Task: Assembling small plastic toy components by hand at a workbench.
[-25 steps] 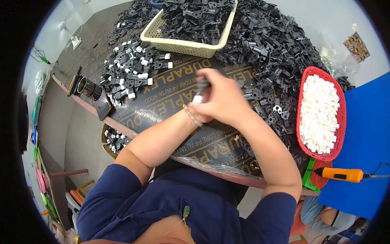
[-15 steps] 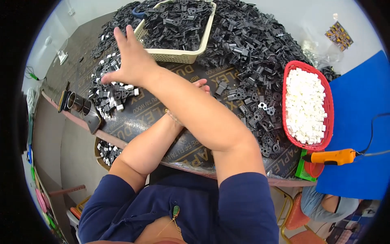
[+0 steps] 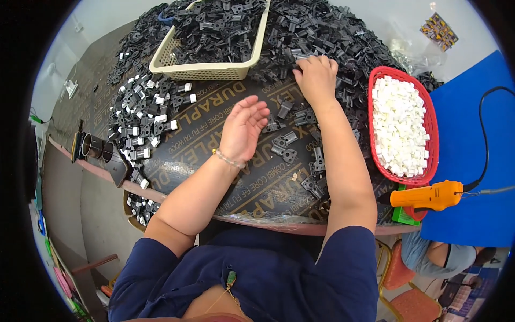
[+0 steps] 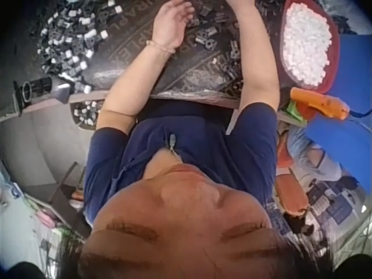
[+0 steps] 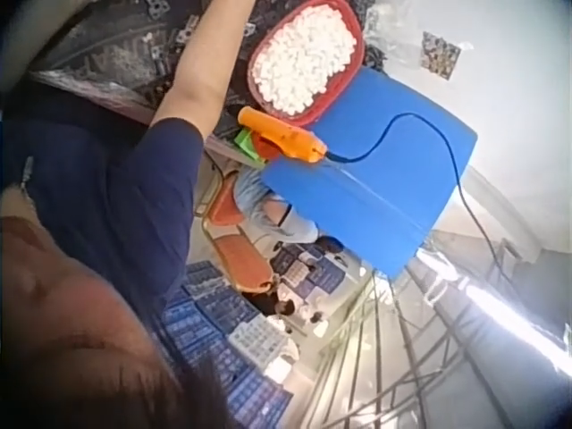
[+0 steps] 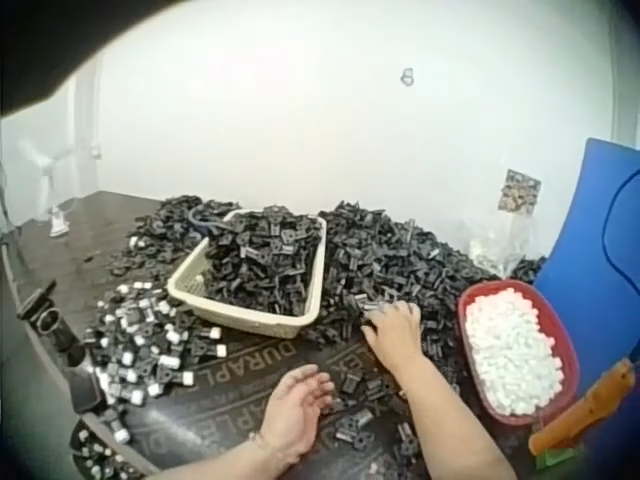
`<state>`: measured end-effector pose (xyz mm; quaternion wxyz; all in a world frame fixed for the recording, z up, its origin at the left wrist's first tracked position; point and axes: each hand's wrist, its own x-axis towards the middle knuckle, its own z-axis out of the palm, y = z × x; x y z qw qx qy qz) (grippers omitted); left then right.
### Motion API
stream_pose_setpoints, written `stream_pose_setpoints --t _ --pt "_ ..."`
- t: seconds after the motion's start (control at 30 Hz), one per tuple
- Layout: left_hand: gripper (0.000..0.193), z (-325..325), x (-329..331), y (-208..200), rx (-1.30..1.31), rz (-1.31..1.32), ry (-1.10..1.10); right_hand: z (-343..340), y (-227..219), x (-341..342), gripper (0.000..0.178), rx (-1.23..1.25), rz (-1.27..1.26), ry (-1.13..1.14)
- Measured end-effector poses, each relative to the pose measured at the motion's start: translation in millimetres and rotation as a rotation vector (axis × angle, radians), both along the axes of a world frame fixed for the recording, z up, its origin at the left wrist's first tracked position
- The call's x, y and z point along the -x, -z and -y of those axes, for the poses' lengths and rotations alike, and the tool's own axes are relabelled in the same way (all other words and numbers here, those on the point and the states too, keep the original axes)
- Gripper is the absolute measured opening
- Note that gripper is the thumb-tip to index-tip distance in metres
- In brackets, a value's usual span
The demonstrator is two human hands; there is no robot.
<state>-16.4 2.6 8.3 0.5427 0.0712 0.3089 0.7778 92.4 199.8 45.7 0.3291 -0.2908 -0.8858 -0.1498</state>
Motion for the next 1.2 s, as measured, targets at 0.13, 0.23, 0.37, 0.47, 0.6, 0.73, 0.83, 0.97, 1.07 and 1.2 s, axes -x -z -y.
stream_pose_setpoints --t 0.13,0.23,0.37,0.47,0.6,0.73,0.83,0.97,1.07,1.2 --pt "0.052 2.5 -3.4 -9.8 -0.015 -0.315 -0.053 73.8 -53.7 -4.5 0.024 0.838 -0.133 -0.244" --pt "0.053 4.5 -4.3 -8.0 -0.146 -0.306 0.208 102.9 -53.1 -23.5 0.025 1.296 -0.280 -0.414" --pt "0.059 6.5 -2.3 -20.4 -0.089 -0.259 0.198 90.5 -28.1 -65.6 0.033 0.681 -0.068 -0.160" --pt "0.042 8.9 -3.9 -22.8 -0.063 -0.178 0.279 90.0 5.1 -81.0 0.038 0.434 0.151 -0.089" --pt "0.026 5.6 6.4 -4.1 -0.059 -0.054 0.379 86.2 13.1 -83.7 0.040 0.529 0.240 -0.110" --pt "0.023 3.8 1.6 2.0 -0.074 -0.100 0.388 90.8 -1.1 -83.4 0.025 0.613 -0.079 -0.098" --pt "0.028 9.3 -8.8 -13.8 -0.074 -0.091 0.431 104.7 -6.6 -82.6 0.024 0.749 -0.355 -0.177" --pt "0.035 12.9 -14.3 -14.4 -0.124 -0.057 0.460 119.6 -10.2 -77.4 0.023 0.580 -0.421 -0.375" --pt "0.032 10.3 -8.1 -8.3 -0.183 -0.032 0.425 126.5 -16.9 -76.5 0.024 0.467 -0.239 -0.451" --pt "0.031 9.7 -5.6 -12.9 -0.198 -0.091 0.446 123.0 -18.8 -80.0 0.030 0.478 -0.137 -0.467"
